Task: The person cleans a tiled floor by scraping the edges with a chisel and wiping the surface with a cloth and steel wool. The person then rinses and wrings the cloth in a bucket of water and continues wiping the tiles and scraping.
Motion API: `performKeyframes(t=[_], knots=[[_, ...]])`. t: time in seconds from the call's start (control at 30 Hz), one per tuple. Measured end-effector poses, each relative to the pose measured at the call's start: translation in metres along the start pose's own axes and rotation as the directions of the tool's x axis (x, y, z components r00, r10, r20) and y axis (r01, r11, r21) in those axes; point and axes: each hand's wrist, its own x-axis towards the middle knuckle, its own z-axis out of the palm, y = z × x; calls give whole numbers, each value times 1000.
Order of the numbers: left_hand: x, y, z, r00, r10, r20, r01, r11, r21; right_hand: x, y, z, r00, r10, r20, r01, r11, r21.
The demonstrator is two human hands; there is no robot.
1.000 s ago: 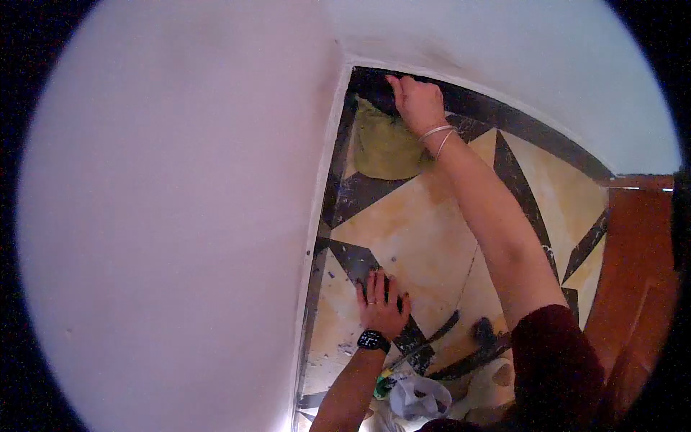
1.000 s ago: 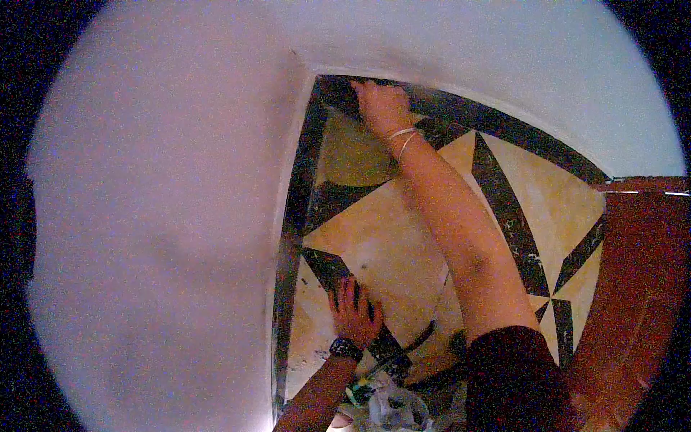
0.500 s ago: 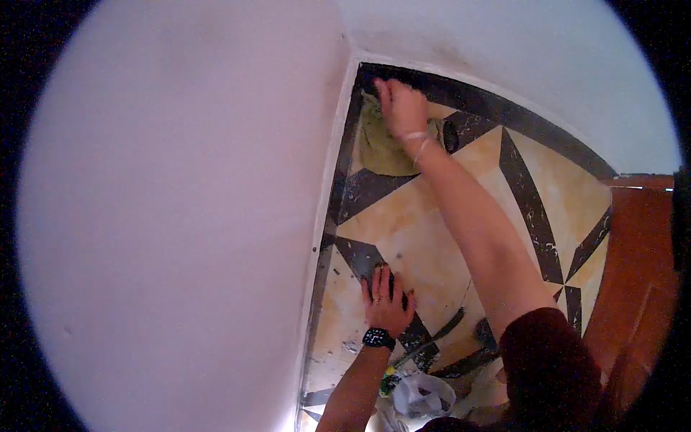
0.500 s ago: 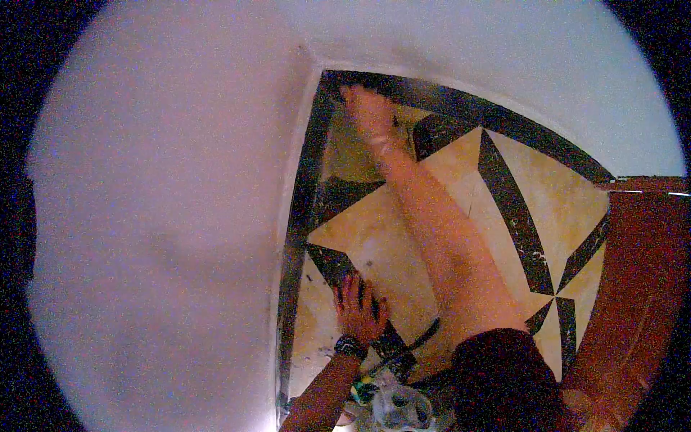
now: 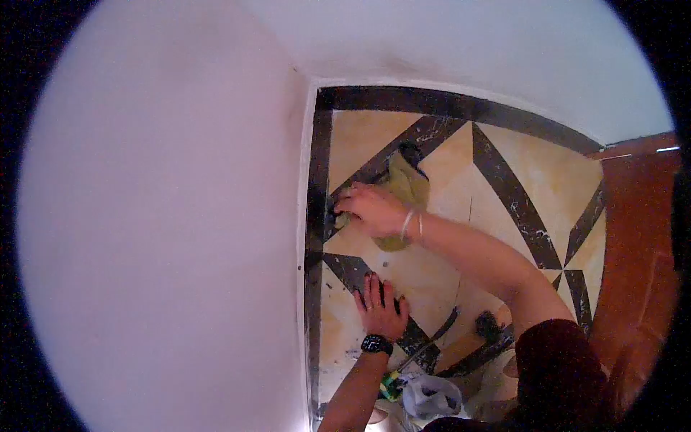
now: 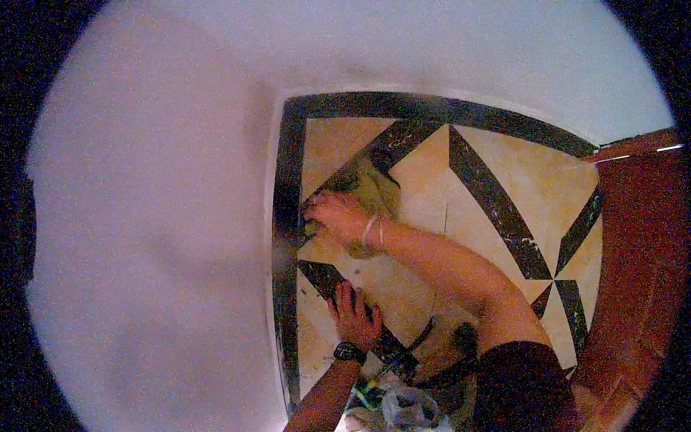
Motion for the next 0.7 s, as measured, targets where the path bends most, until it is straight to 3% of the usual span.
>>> performKeyframes(t=[0.03,0.1,0.17,0.27,0.47,0.5,0.57,0.63,0.7], knots=[[-1,-1,1,1000,1,-9,-1,1000,7,3,1,-6,977,106,-184,-110,994,-9],[-2,-3,-1,1000,-3,-21,3,1000,-1,18,7,-20,805,296,-514,-320,946,43],[-2,-2,0,1000,2,-31,-3,1000,-26,53,33,-42,765,376,-523,-473,879,-59],[-3,-3,4,999,-6,-48,4,998,-59,79,63,-29,812,213,-543,-437,838,-325],[-5,-2,6,1000,20,-11,-21,999,-33,76,37,-40,853,247,-460,-432,827,-359],[-4,-2,6,1000,13,24,-13,1000,-4,75,44,-25,865,159,-477,-394,803,-447],[-4,-2,4,996,-4,87,0,999,48,57,44,14,908,178,-379,-322,875,-361],[-7,-2,7,1000,8,24,-8,1000,-1,11,3,41,975,136,-174,-171,963,-209],[-7,-3,8,1000,10,1,-10,1000,12,-30,-27,31,969,67,-237,-109,979,-171]])
